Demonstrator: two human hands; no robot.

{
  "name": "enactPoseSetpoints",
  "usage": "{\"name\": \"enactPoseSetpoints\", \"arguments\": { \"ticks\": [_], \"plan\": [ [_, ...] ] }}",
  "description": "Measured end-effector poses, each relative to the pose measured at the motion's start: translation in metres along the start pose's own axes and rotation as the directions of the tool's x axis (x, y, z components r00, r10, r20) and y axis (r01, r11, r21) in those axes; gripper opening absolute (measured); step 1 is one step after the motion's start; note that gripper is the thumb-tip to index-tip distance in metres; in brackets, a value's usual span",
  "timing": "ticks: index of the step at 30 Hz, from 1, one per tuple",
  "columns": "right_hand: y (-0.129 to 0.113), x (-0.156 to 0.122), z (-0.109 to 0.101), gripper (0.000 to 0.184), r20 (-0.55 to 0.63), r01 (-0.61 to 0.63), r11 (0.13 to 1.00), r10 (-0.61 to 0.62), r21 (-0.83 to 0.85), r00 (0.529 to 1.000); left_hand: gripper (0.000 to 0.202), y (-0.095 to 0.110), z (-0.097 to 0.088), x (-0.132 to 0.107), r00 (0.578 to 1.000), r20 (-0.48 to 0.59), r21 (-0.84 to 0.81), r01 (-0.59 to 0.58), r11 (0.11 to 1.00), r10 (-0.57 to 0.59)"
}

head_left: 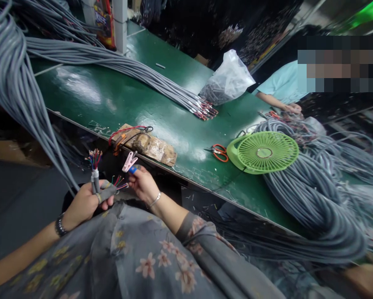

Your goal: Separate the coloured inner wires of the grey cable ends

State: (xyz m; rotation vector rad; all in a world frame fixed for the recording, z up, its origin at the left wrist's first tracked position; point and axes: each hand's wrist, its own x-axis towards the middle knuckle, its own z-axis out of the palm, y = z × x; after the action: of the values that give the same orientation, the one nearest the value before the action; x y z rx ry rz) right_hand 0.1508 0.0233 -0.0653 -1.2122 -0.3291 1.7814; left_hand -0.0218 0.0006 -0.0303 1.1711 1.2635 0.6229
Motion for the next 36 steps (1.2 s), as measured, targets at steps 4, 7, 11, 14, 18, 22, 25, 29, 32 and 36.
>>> {"name": "enactPoseSetpoints", "arguments": {
  "ticks": [4, 7, 11, 14, 18, 22, 25, 29, 32, 36],
  "plan": [
    [-0.006, -0.002, -0.011, 0.046, 0.15, -0.105, 0.994, 0.11, -0.042, 0.983, 0.035, -0.002, 0.0, -0.001, 0.999, -0.04, -0.048, 0.0, 0.999, -0.002],
    [-0.004, -0.008, -0.012, 0.058, 0.268, -0.084, 0.98, 0.131, -0.179, 0.954, 0.034, -0.002, 0.0, 0.0, 0.999, -0.031, -0.035, -0.009, 0.999, 0.008],
    [-0.002, -0.013, -0.003, 0.056, 0.293, 0.069, 0.937, 0.036, -0.341, 0.956, 0.033, -0.005, -0.002, 0.001, 1.0, -0.02, 0.003, -0.012, 1.0, 0.012],
    [0.0, -0.013, 0.003, 0.052, 0.266, 0.136, 0.918, -0.034, -0.374, 0.963, 0.031, -0.009, -0.003, 0.0, 1.0, -0.027, 0.041, -0.003, 0.999, 0.004],
    [0.007, -0.014, 0.006, 0.053, 0.195, 0.126, 0.938, -0.064, -0.324, 0.979, 0.029, -0.011, -0.001, 0.0, 0.996, -0.092, 0.015, -0.018, 1.0, 0.019],
    [0.014, -0.013, 0.005, 0.055, 0.184, 0.081, 0.958, -0.03, -0.276, 0.982, 0.028, -0.008, 0.002, -0.001, 0.987, -0.154, -0.047, -0.043, 0.998, 0.035],
    [0.013, -0.009, 0.001, 0.052, 0.183, 0.025, 0.969, 0.022, -0.247, 0.983, 0.031, -0.005, 0.001, -0.001, 0.99, -0.133, -0.033, -0.047, 0.998, 0.042],
    [0.002, -0.005, -0.002, 0.048, 0.204, -0.047, 0.989, 0.076, -0.143, 0.976, 0.034, -0.001, -0.001, 0.0, 1.0, -0.023, -0.019, -0.017, 1.0, 0.016],
    [-0.002, -0.006, 0.001, 0.052, 0.306, 0.02, 0.972, 0.054, -0.233, 0.951, 0.033, 0.002, -0.002, 0.001, 0.999, 0.041, 0.011, 0.021, 1.0, -0.022],
    [0.004, -0.004, 0.004, 0.052, 0.34, 0.144, 0.935, -0.027, -0.324, 0.94, 0.027, 0.004, -0.002, 0.001, 0.994, 0.085, 0.024, 0.064, 0.998, -0.065]
  ]
}}
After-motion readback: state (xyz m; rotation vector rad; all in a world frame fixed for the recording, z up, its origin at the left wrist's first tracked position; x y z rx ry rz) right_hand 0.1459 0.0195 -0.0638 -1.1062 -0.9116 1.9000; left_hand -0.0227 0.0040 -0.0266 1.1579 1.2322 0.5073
